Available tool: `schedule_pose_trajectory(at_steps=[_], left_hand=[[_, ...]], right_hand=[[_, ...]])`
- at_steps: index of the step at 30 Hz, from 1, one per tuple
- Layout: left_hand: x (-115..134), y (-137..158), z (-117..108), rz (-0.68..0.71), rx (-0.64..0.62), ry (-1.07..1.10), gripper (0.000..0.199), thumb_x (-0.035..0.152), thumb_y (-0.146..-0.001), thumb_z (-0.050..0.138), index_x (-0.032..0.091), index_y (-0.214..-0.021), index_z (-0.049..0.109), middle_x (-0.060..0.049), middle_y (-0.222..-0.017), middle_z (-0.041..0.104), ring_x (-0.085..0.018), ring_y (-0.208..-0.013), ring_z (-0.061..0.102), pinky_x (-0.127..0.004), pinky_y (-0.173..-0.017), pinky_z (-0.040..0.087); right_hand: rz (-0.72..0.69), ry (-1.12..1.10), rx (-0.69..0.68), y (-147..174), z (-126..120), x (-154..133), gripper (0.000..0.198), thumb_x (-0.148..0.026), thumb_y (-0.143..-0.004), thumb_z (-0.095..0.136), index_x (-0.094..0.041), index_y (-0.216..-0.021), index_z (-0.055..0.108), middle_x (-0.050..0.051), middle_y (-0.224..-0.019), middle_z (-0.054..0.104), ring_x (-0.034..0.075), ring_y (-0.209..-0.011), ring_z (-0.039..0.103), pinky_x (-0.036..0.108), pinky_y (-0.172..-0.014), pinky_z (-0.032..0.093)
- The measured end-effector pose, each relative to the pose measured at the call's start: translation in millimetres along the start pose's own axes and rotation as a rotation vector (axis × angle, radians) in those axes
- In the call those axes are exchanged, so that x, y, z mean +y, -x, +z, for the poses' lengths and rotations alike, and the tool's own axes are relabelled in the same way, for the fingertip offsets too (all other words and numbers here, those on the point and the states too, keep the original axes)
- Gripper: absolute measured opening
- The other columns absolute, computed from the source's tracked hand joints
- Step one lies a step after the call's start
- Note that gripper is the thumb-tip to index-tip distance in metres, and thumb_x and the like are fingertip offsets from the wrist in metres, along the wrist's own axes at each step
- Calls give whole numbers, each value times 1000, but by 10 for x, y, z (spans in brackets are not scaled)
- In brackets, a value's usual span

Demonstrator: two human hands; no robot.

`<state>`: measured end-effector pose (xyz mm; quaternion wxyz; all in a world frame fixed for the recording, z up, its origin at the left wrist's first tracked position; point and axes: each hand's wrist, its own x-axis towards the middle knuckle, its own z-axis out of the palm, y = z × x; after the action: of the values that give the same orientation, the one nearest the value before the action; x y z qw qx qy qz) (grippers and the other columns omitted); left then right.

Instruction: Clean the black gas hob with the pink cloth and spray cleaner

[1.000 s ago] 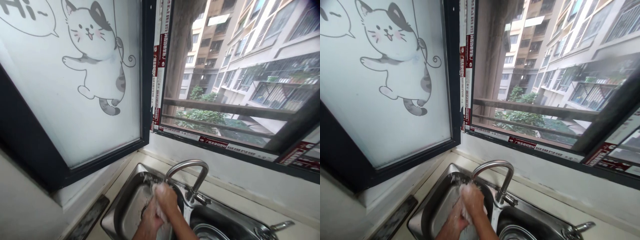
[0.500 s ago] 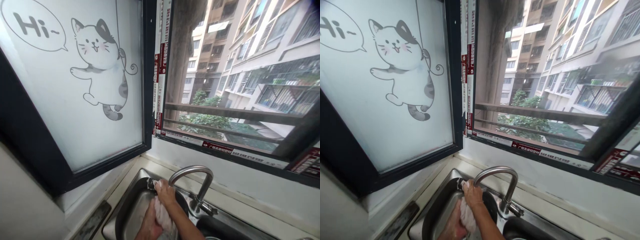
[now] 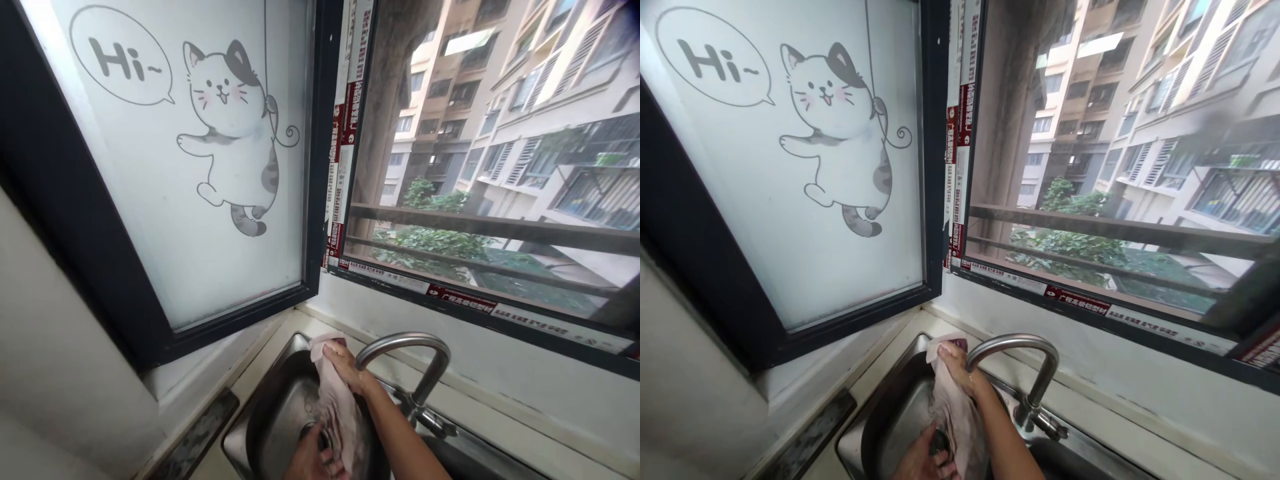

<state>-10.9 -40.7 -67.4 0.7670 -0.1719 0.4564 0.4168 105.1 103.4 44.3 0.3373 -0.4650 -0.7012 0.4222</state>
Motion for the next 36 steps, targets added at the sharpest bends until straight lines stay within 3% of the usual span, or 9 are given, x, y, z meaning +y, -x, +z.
schedule_pose_trajectory(at_steps=[3, 6, 11, 16, 21, 26, 28, 31, 36], left_hand=[[37, 5, 5, -23, 23, -40, 66, 59, -83, 67, 27, -137, 47, -21, -137, 53, -40, -113, 61, -51, -78, 55], [98, 59, 83, -26, -33, -72, 78, 66, -81, 65, 25, -142, 40, -24, -143, 47, -41, -118, 59, -52, -80, 55], [104, 159, 253, -81, -164, -77, 83, 72, -88, 50, 18, -148, 33, -28, -145, 43, -43, -124, 56, -53, -83, 56], [65, 193, 381, -133, -253, -49, 94, 74, -85, 52, 10, -150, 30, -32, -144, 45, -45, -130, 53, -54, -88, 55], [73, 228, 478, -155, -330, -13, 106, 77, -85, 52, 4, -155, 17, -34, -143, 47, -45, -133, 51, -56, -91, 55], [56, 273, 595, -159, -321, -26, 114, 79, -84, 50, 2, -157, 8, -36, -143, 46, -46, -134, 49, -57, -88, 56], [53, 278, 648, -160, -306, -23, 113, 82, -82, 49, 3, -155, 16, -37, -141, 47, -46, -130, 54, -56, -85, 57], [77, 267, 729, -134, -301, -10, 104, 86, -79, 48, 6, -144, 42, -32, -131, 56, -44, -118, 62, -53, -83, 57], [136, 191, 832, -4, -255, 39, 57, 66, -93, 47, 16, -116, 62, -13, -100, 72, -29, -91, 71, -45, -80, 57]], right_hand=[[-29, 15, -61, 121, -33, 81, 38, -52, -99, 49, -20, -113, 67, 5, -111, 68, 23, -105, 63, 44, -99, 50], [-41, 117, -81, 257, -108, 191, 44, -55, -98, 38, -24, -106, 68, 5, -105, 70, 24, -106, 62, 40, -102, 45], [28, 226, -12, 430, -195, 307, 37, -53, -90, 44, -24, -94, 68, 8, -93, 72, 25, -97, 66, 36, -94, 46], [1, 161, 22, 379, -253, 247, 49, -59, -91, 36, -23, -96, 69, 11, -100, 72, 27, -105, 63, 39, -100, 45], [-18, 86, -12, 343, -334, 130, 49, -65, -85, 47, -23, -93, 69, 7, -96, 72, 25, -94, 62, 39, -95, 48], [54, 25, 84, 436, -347, 67, 51, -68, -83, 47, -21, -84, 66, 8, -89, 70, 26, -93, 62, 39, -91, 47], [97, -1, 124, 486, -295, 55, 55, -70, -84, 43, -20, -84, 65, 8, -85, 69, 25, -88, 61, 37, -83, 49], [187, -128, 135, 562, -180, 20, 57, -74, -84, 45, -20, -84, 63, 6, -79, 68, 23, -78, 61, 33, -73, 49], [274, -483, 135, 764, -61, -47, 51, -72, -75, 63, -21, -82, 61, 3, -76, 67, 20, -72, 59, 30, -67, 47]])
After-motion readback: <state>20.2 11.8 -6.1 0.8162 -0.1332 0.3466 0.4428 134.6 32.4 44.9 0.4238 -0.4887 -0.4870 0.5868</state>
